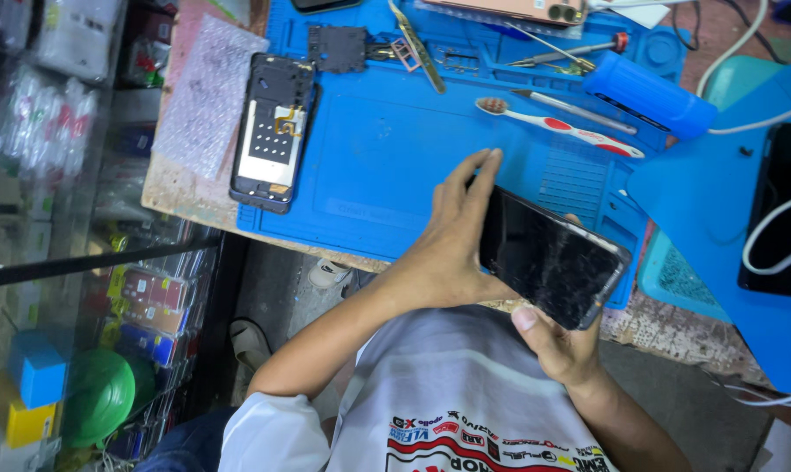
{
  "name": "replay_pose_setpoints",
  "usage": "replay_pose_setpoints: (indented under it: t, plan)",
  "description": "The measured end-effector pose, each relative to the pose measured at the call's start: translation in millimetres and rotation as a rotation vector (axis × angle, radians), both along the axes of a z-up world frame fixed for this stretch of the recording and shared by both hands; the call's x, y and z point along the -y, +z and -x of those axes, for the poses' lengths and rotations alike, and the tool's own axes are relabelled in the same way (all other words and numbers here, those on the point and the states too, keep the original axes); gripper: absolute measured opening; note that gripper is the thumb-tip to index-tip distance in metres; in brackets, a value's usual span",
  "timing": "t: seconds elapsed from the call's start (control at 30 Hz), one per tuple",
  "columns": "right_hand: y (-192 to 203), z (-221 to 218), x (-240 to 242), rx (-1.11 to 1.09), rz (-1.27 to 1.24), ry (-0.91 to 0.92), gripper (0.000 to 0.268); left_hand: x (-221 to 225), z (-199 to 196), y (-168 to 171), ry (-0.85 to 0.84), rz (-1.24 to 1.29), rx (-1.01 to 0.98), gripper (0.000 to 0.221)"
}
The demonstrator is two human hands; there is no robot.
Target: The person disassembles a mobile phone by removing the internal battery and motherboard, then reconnects cables to the screen assembly and tests the device with a charging cable.
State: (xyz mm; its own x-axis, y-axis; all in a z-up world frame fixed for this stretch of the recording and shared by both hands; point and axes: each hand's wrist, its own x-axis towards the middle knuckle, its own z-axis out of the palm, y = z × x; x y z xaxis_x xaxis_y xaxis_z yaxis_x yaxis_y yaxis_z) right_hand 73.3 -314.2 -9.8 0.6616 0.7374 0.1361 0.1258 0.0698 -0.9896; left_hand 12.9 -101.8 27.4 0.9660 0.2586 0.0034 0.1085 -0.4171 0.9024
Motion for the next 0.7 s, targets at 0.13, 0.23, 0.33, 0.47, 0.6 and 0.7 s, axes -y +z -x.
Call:
replay_pose_setpoints:
  t: [0.13, 0.23, 0.33, 0.47, 0.6, 0.7]
  plan:
    - [2.6, 4.9, -19.1, -0.048, -0.037, -0.212, 0.063, 2.1, -1.7, 1.8, -0.021, -0.064, 0.019, 0.147]
    - [2.3, 1.3, -19.8, -0.228, -0.199, -0.28, 0.062, -1.5, 6.8, 1.5, -0.017, -0.052, 0.226, 0.135]
    - [9.6, -6.0, -11.8, -0.402, -0.341, -0.245, 0.058, 2.4, 18.2, -4.3, 0.142, 0.346, 0.241, 0.093]
    - [12.9, -16.6, -7.5, -0.45, -0.373, -0.157, 0.052, -2.0, 17.0, -21.0, 0.343, 0.835, -0.078, 0.044]
    - [10.7, -15.8, -8.0, -0.401, -0.358, -0.128, 0.052, -14.1, 26.6, -15.0, 0.299, 0.52, 0.005, 0.037]
    - [6.5, -18.2, -8.6, -0.433, -0.359, -0.137, 0.052, -69.6, 28.9, -19.7, 0.389, -0.217, 0.278, 0.041]
